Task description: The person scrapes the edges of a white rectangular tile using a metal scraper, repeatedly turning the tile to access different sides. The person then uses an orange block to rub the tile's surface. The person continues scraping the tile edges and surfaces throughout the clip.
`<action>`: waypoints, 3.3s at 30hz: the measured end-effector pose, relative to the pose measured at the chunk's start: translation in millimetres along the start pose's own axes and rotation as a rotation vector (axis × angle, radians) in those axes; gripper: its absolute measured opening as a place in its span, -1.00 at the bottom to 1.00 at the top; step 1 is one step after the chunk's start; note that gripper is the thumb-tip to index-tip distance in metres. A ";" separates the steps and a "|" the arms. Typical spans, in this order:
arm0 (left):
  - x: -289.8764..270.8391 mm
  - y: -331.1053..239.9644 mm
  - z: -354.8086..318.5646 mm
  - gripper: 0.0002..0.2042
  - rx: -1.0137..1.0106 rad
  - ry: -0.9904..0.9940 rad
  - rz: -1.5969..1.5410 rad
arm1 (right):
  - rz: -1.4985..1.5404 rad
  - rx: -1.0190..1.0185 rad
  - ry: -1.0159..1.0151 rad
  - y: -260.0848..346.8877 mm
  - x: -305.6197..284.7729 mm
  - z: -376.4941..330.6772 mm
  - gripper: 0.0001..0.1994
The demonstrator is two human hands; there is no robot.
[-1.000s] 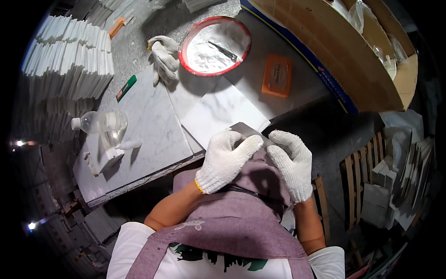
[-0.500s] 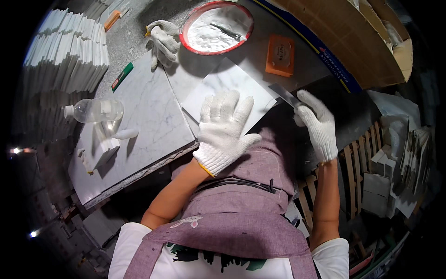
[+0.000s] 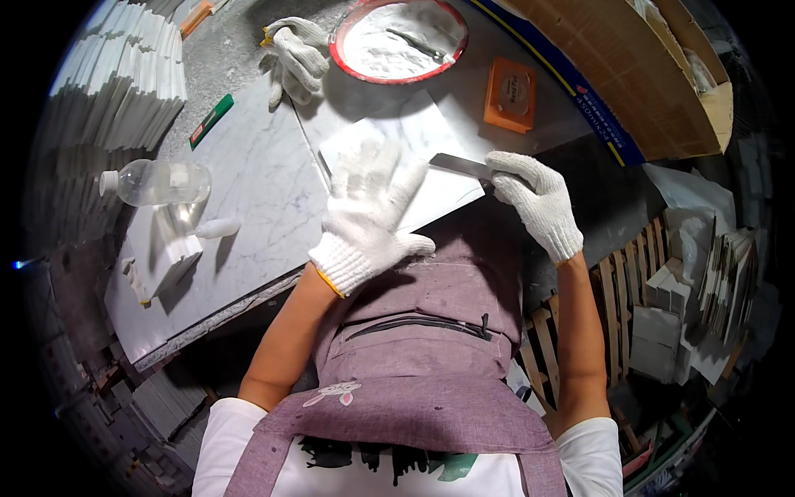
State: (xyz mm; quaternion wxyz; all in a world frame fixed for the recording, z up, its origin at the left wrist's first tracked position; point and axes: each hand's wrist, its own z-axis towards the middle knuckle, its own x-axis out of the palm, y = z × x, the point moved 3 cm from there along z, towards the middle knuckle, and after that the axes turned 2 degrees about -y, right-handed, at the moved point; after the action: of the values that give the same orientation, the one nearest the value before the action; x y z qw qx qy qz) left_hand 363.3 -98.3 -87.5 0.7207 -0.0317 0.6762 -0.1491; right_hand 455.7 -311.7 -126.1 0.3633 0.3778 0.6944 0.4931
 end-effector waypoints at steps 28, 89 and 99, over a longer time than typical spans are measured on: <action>9.7 9.3 4.4 -0.08 -0.031 -0.138 -0.047 | -0.491 -0.362 0.087 26.8 15.9 11.5 -0.70; 12.1 7.4 5.6 -0.12 -0.069 -0.164 -0.061 | -0.586 -0.397 -0.009 21.5 18.0 -9.7 -0.65; 14.7 6.2 6.7 -0.14 -0.077 -0.213 -0.058 | -0.455 -0.355 -0.239 10.2 32.8 -21.3 -0.64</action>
State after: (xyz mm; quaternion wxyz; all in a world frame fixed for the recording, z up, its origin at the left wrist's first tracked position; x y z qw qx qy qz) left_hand 371.6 -97.2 -102.7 0.7821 -0.0946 0.5999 -0.1397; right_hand 423.9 -289.1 -115.3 0.6036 0.1986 0.6166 0.4648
